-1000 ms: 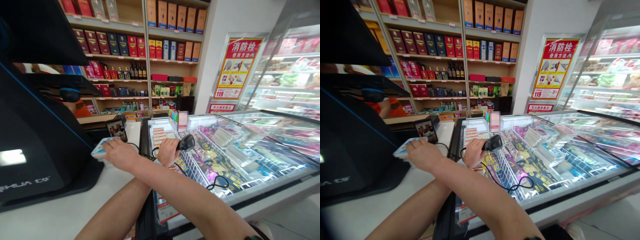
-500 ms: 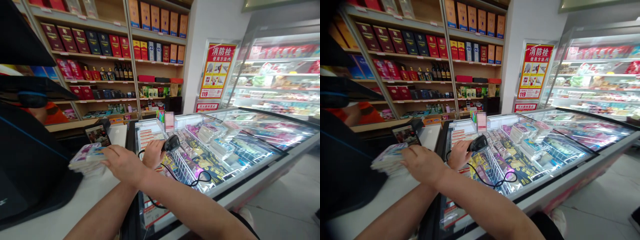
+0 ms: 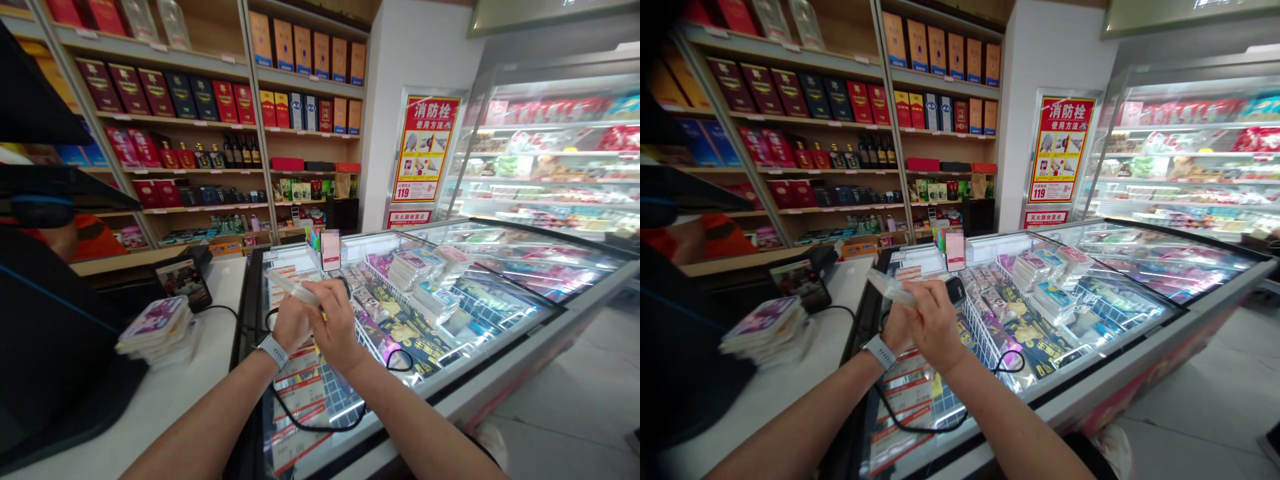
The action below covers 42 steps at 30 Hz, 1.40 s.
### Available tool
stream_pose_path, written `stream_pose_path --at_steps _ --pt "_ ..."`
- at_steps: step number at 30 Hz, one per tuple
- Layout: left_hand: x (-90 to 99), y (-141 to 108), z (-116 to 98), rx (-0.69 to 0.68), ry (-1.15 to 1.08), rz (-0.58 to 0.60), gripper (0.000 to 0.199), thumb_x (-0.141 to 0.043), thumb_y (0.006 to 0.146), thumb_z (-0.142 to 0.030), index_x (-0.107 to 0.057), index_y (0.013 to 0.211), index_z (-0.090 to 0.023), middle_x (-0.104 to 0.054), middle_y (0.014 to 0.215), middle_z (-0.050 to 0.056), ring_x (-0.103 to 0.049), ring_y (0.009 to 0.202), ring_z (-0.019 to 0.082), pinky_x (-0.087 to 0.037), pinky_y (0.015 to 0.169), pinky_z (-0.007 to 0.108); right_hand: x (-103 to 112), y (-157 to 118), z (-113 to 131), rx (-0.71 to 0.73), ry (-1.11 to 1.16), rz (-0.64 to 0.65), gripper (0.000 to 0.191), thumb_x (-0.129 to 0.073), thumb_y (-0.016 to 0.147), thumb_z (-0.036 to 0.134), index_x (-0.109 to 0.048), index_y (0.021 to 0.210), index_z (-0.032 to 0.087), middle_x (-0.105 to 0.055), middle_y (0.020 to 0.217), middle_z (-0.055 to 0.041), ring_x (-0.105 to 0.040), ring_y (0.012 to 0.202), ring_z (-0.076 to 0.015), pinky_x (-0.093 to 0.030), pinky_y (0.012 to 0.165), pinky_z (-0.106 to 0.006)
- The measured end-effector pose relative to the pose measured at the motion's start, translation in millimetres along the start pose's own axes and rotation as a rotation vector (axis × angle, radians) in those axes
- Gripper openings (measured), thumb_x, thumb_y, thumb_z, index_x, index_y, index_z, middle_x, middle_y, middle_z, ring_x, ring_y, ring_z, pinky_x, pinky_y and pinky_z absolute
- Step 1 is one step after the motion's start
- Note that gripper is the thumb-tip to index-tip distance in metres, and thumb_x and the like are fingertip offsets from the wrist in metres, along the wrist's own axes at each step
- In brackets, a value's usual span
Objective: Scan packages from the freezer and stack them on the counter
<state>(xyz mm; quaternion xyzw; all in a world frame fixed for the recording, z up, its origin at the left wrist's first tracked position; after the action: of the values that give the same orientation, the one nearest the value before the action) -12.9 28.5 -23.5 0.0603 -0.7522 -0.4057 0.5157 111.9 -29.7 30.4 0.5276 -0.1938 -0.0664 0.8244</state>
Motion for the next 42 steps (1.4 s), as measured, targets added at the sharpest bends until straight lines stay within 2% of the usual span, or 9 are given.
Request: stream_pose_path --at_steps 5,10,14,17,20,27,32,37,42 --pt "4.6 4 -2 -0.075 0.031 0.015 0.044 -0.057 0.076 -0.011 -0.055 0.12 -0.018 -0.069 0.11 0.01 -0.063 0.105 0.026 -0.047 0.1 0.045 36 -6 -31 -0.094 -0.09 -0.191 0.022 -0.044 0.099 0.031 -0.061 0.108 0.021 -0.061 0.098 -0.0073 -0.059 0.098 -0.0216 -0.05 0.086 -0.037" --pt "7.1 5 -5 -0.075 0.012 0.017 0.045 -0.057 0.077 -0.01 -0.056 0.121 -0.019 -0.07 0.113 0.008 -0.063 0.107 0.025 -0.046 0.102 0.044 55 -14 -54 -0.214 -0.124 -0.291 0.018 -0.044 0.099 0.032 -0.058 0.101 0.021 -0.059 0.091 -0.0043 -0.06 0.085 -0.0187 -0.049 0.077 -0.033" --pt "7.5 5 -5 -0.078 0.014 0.007 0.047 -0.058 0.077 -0.01 -0.056 0.123 -0.018 -0.07 0.112 0.008 -0.063 0.106 0.025 -0.046 0.101 0.043 59 -17 -61 -0.251 -0.124 -0.288 0.018 -0.046 0.098 0.034 -0.058 0.099 0.021 -0.061 0.089 -0.0036 -0.063 0.08 -0.018 -0.05 0.075 -0.033" --pt "7.2 4 -5 -0.08 0.016 0.007 0.047 -0.058 0.076 -0.01 -0.056 0.122 -0.019 -0.07 0.111 0.008 -0.063 0.105 0.025 -0.046 0.101 0.043 58 -19 -63 -0.306 -0.04 -0.258 0.02 -0.046 0.098 0.037 -0.057 0.104 0.022 -0.065 0.087 -0.0035 -0.067 0.072 -0.0177 -0.053 0.069 -0.032" --pt "7.1 4 -4 -0.077 0.018 0.011 0.045 -0.058 0.077 -0.012 -0.056 0.122 -0.02 -0.07 0.11 0.008 -0.063 0.105 0.025 -0.046 0.101 0.044 58 -21 -67 -0.353 0.028 -0.256 0.023 -0.045 0.098 0.039 -0.055 0.11 0.022 -0.071 0.088 -0.0044 -0.07 0.071 -0.0191 -0.056 0.071 -0.034" --pt "7.0 4 -4 -0.066 0.013 0.02 0.041 -0.059 0.079 -0.015 -0.058 0.12 -0.021 -0.07 0.11 0.008 -0.063 0.104 0.027 -0.046 0.1 0.046 71 -26 -82 -0.436 0.037 -0.353 0.027 -0.047 0.097 0.043 -0.052 0.11 0.021 -0.072 0.086 -0.0051 -0.073 0.073 -0.021 -0.058 0.073 -0.037" --pt "6.8 4 -4 -0.065 0.026 0.019 0.04 -0.059 0.08 -0.015 -0.059 0.119 -0.019 -0.071 0.107 0.009 -0.063 0.104 0.027 -0.047 0.098 0.045 78 -28 -95 -0.5 0.073 -0.42 0.031 -0.061 0.088 0.042 -0.053 0.108 0.02 -0.071 0.09 -0.0044 -0.072 0.076 -0.0185 -0.058 0.074 -0.034" --pt "6.9 5 -4 -0.068 0.014 0.026 0.04 -0.059 0.08 -0.016 -0.058 0.12 -0.019 -0.07 0.109 0.008 -0.063 0.103 0.026 -0.045 0.101 0.044 82 -30 -99 -0.532 -0.066 -0.409 0.034 -0.066 0.082 0.039 -0.057 0.107 0.018 -0.069 0.089 -0.0035 -0.068 0.074 -0.0165 -0.055 0.072 -0.031" --pt "7.8 4 -4 -0.066 0.015 0.026 0.039 -0.059 0.081 -0.016 -0.058 0.12 -0.019 -0.07 0.109 0.008 -0.063 0.102 0.026 -0.046 0.099 0.044 87 -30 -102 -0.437 -0.348 -0.359 0.025 -0.062 0.083 0.033 -0.062 0.102 0.017 -0.062 0.082 -0.0008 -0.058 0.067 -0.0148 -0.05 0.07 -0.032"
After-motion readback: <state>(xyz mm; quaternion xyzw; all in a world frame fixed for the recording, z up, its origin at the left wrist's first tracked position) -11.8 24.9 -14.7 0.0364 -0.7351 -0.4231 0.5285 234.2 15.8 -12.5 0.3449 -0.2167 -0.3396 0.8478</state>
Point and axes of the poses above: each hand's wrist, its own y-axis towards the middle knuckle, its own x-axis out of the back of the hand, z = x × y, the point moved 1 cm from there along y, towards the middle knuckle
